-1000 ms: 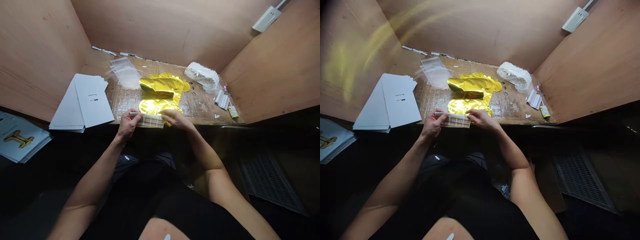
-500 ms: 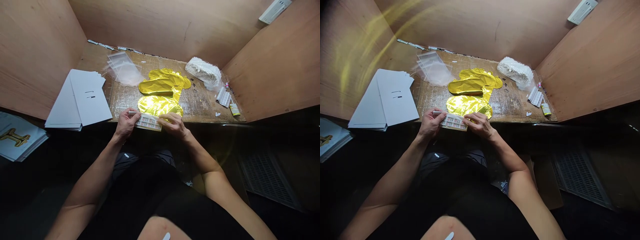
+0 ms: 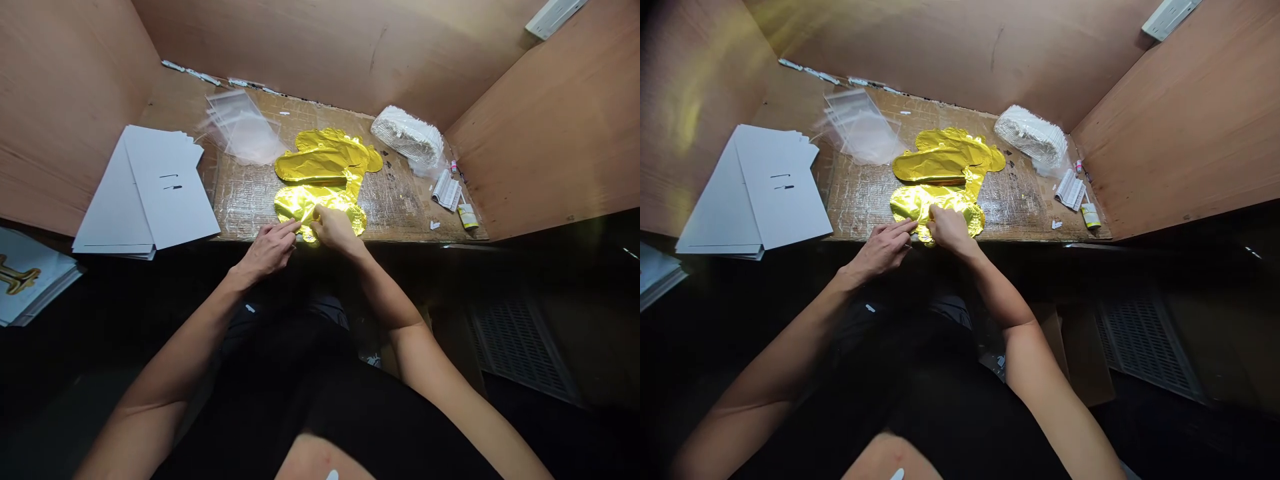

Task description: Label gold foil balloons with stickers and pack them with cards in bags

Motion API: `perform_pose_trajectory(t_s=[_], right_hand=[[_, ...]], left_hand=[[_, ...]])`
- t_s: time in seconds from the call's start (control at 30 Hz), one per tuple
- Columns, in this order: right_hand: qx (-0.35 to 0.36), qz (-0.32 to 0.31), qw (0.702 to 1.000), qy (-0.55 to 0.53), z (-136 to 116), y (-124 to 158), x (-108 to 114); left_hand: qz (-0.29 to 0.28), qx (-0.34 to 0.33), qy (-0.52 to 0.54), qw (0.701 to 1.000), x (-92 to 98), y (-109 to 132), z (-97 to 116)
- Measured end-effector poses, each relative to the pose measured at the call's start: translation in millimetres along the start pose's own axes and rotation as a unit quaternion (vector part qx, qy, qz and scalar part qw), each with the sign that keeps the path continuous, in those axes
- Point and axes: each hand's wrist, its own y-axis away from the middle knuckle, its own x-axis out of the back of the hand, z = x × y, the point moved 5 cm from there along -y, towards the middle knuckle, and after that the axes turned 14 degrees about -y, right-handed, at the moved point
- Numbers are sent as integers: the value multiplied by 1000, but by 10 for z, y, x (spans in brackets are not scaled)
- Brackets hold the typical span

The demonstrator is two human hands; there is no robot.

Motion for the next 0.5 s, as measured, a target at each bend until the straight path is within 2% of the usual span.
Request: perform_pose_trajectory(t_s=[0.17, 0.27, 0.33, 0.43, 0.5], right_hand=[[-67, -2, 996, 54, 180, -12, 201], [14, 12, 999, 41, 233, -42, 241], [74, -14, 997, 14, 232, -46, 176], [88, -65, 992, -60, 228, -80, 106], [83, -96, 984, -124, 213, -162, 169]], left_hand=[[11, -5, -6, 1000, -19, 25, -15], [7, -8, 1, 1000, -29, 32, -31], [11, -7, 5, 1000, -20, 35, -33], [42, -32, 11, 999, 6, 36, 17], [52, -58, 11, 997, -3, 25, 70]])
